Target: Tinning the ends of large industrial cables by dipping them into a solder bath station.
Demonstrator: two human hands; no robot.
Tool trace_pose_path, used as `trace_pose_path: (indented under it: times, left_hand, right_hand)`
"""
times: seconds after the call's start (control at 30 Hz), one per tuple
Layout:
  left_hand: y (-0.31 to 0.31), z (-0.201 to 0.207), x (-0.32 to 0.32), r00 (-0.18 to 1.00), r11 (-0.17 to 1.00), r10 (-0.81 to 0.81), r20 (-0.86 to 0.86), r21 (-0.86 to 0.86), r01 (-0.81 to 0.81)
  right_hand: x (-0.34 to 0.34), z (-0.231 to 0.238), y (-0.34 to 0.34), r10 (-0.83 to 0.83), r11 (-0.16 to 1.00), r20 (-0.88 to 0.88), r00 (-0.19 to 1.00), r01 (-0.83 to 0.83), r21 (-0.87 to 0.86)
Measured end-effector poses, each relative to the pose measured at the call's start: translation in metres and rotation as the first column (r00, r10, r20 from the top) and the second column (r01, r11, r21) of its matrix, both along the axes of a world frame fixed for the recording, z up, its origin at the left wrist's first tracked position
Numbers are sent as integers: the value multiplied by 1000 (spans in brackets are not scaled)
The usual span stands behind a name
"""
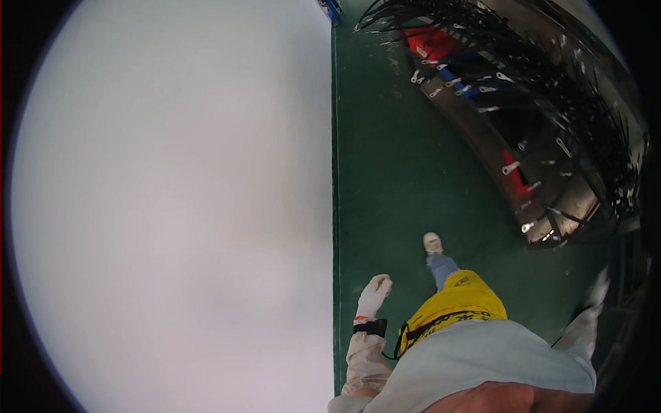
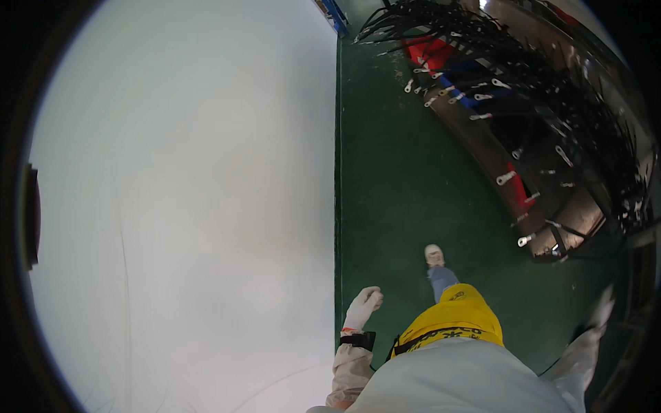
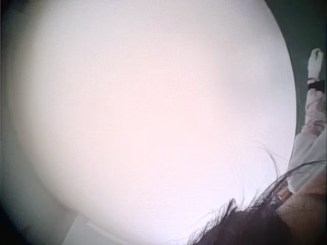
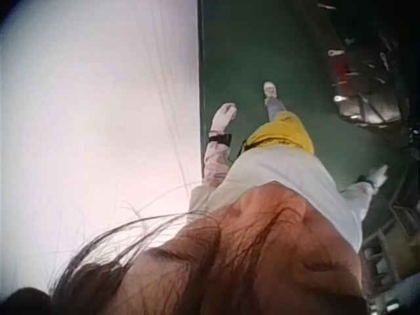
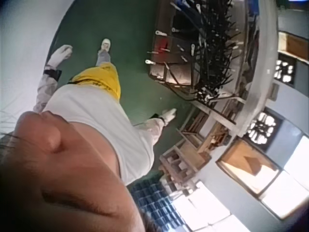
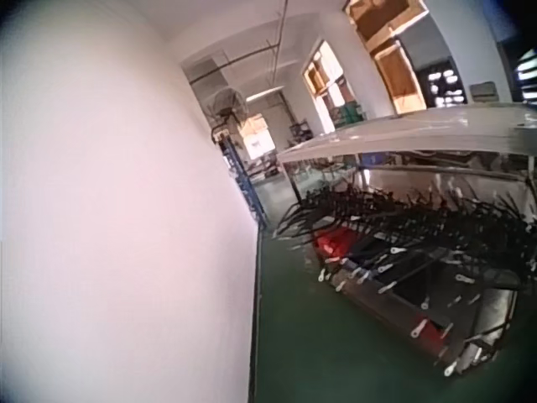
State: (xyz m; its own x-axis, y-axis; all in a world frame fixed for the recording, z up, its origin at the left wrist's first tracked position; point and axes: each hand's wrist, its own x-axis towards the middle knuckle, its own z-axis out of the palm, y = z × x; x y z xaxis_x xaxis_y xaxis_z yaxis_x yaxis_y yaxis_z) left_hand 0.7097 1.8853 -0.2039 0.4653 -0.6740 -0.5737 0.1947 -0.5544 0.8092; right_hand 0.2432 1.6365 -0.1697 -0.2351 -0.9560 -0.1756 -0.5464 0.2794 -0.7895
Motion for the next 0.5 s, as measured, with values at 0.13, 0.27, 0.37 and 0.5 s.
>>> trace_pose_path:
  times: [0.13,0.27,0.37,0.5]
  left_hand:
    - [-48,-14,41,892,921,-373,257,223,321]
    - [-109,-21,118,809,844,-516,280,325,426]
    - [-140,-65,191,745,726,-646,169,437,530]
    - [-212,-110,285,798,719,-589,124,532,448]
  right_hand:
    - [161,32,79,-6,986,-29,1000,10,165]
    - [222,-30,77,-46,928,4,999,41,371]
    - [255,-82,36,-67,854,37,997,38,519]
    - [252,-172,-74,-130,725,52,990,59,686]
